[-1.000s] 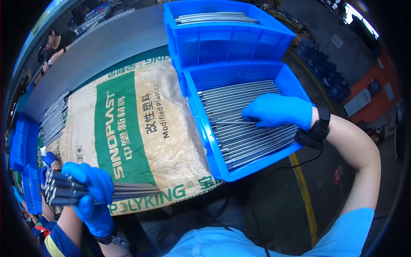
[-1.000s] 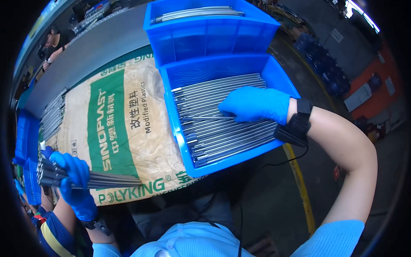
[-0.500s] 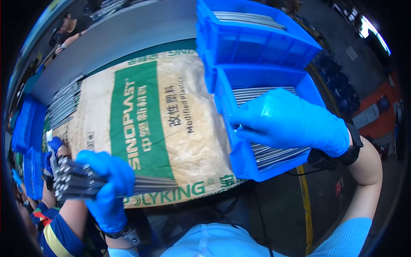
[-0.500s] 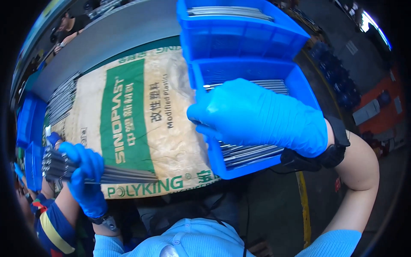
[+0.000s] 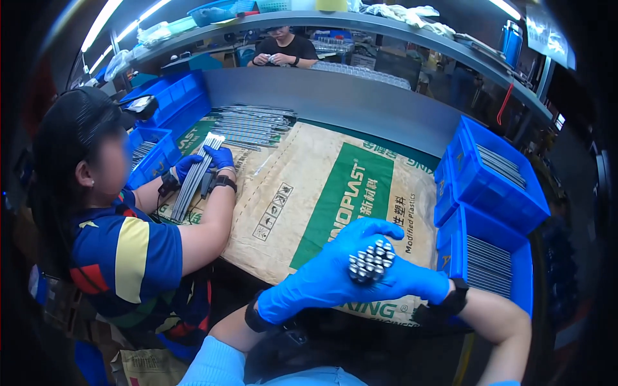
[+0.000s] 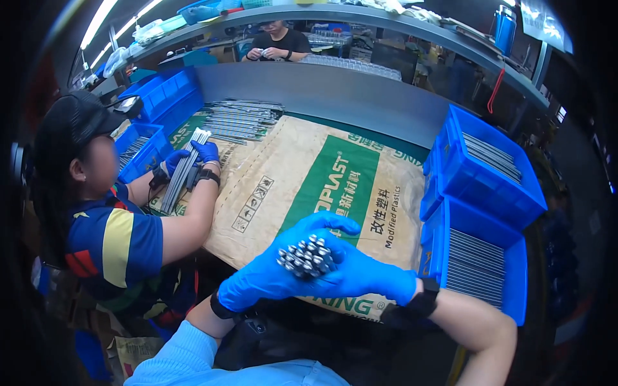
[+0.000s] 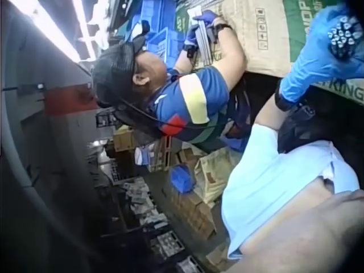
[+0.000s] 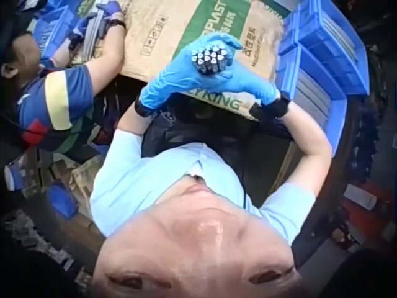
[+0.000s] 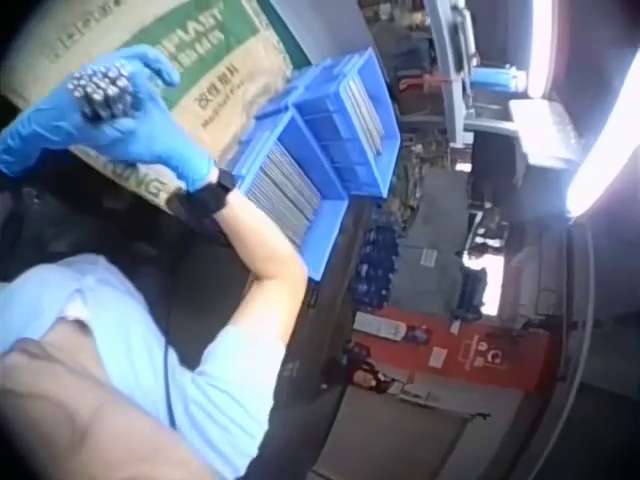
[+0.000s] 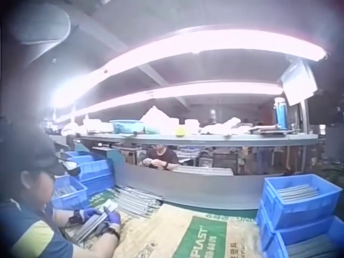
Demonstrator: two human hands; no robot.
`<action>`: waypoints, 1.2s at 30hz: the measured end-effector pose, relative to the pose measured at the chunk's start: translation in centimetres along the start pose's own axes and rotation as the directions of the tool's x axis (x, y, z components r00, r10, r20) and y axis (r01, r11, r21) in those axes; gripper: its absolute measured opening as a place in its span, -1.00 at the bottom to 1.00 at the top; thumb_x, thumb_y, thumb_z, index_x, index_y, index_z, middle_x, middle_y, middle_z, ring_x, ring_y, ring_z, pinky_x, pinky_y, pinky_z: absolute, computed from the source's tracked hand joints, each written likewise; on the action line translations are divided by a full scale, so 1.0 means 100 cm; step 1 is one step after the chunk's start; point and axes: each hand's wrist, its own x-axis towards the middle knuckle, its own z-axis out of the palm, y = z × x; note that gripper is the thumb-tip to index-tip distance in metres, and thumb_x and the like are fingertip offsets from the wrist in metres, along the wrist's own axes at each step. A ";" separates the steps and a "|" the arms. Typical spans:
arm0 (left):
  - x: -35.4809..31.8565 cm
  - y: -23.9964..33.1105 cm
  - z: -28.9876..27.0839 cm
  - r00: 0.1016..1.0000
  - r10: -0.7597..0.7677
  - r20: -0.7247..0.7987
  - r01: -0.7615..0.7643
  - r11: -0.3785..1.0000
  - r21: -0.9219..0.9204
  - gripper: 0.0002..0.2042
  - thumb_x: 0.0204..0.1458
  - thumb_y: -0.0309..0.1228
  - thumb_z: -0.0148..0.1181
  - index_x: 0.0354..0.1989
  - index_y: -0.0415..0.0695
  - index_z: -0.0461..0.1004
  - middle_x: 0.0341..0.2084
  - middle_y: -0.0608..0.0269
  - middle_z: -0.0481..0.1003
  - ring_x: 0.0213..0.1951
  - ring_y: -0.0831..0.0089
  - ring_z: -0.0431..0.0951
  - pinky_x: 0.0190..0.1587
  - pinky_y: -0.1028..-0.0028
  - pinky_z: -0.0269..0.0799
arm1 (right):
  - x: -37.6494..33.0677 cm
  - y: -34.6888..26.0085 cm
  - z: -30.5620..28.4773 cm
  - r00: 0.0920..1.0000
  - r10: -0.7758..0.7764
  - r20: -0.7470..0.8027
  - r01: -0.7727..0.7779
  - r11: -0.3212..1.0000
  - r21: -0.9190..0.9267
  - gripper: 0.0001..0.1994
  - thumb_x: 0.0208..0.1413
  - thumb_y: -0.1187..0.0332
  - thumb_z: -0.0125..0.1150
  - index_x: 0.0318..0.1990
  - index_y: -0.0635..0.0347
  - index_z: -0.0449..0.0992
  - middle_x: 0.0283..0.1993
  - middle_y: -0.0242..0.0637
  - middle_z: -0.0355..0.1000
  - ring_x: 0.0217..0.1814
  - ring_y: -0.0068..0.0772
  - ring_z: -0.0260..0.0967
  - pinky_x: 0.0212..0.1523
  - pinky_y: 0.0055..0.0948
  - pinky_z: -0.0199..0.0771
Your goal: The person gathers metal rods from a pile, aligns them into a bundle by hand, and places the bundle into a blue plastic bin.
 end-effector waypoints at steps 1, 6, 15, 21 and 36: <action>-0.002 -0.003 -0.008 1.000 0.003 -0.008 -0.003 1.000 0.005 -0.77 -0.18 -0.41 0.30 -0.36 -0.15 0.39 -0.18 0.16 0.40 -0.16 0.32 0.42 -0.05 0.40 0.31 | 0.008 0.017 0.009 0.998 -0.012 -0.063 0.015 0.998 0.059 -0.55 -0.14 0.28 0.27 -0.03 0.14 0.38 -0.07 -0.13 0.39 0.02 -0.18 0.34 -0.01 -0.30 0.35; -0.013 -0.031 -0.042 0.969 -0.186 0.161 0.203 0.975 -0.091 -0.51 -0.17 -0.41 0.33 -0.02 -0.17 0.34 -0.07 0.14 0.35 -0.05 0.35 0.38 0.04 0.38 0.29 | 0.024 0.001 0.019 0.989 0.088 -0.121 -0.092 0.995 -0.032 -0.61 -0.14 0.35 0.23 -0.07 0.16 0.41 -0.07 -0.13 0.40 0.04 -0.23 0.34 -0.01 -0.30 0.34; -0.012 0.012 -0.028 1.000 -0.012 -0.003 0.007 0.788 -0.615 -0.58 -0.09 -0.36 0.27 -0.05 -0.22 0.33 0.00 0.14 0.37 0.04 0.32 0.36 0.11 0.34 0.23 | -0.006 -0.103 0.016 0.954 0.083 -0.289 -0.174 0.936 -0.305 -0.65 -0.12 0.41 0.24 -0.12 0.25 0.41 -0.29 -0.16 0.46 -0.27 -0.30 0.45 -0.26 -0.40 0.43; -0.026 -0.051 -0.002 0.988 -0.139 0.074 0.151 0.970 -0.191 -0.58 -0.01 -0.36 0.18 0.04 -0.22 0.31 -0.10 0.09 0.43 -0.02 0.30 0.42 0.03 0.37 0.31 | -0.095 -0.166 -0.060 0.874 0.106 -0.474 -0.378 0.762 -0.526 -0.71 -0.21 0.55 0.23 -0.23 0.30 0.42 -0.42 -0.18 0.44 -0.41 -0.34 0.44 -0.39 -0.43 0.39; -0.104 -0.134 0.031 0.977 -0.044 -0.209 0.166 0.773 0.613 -0.78 -0.07 -0.45 0.18 -0.21 -0.18 0.46 -0.35 0.06 0.48 -0.28 0.16 0.48 -0.23 0.34 0.39 | -0.243 0.053 -0.184 0.820 0.268 -0.506 -0.510 -0.058 -0.858 -0.85 -0.24 0.46 0.11 -0.42 0.23 0.38 -0.53 0.00 0.40 -0.47 0.03 0.39 -0.48 -0.07 0.35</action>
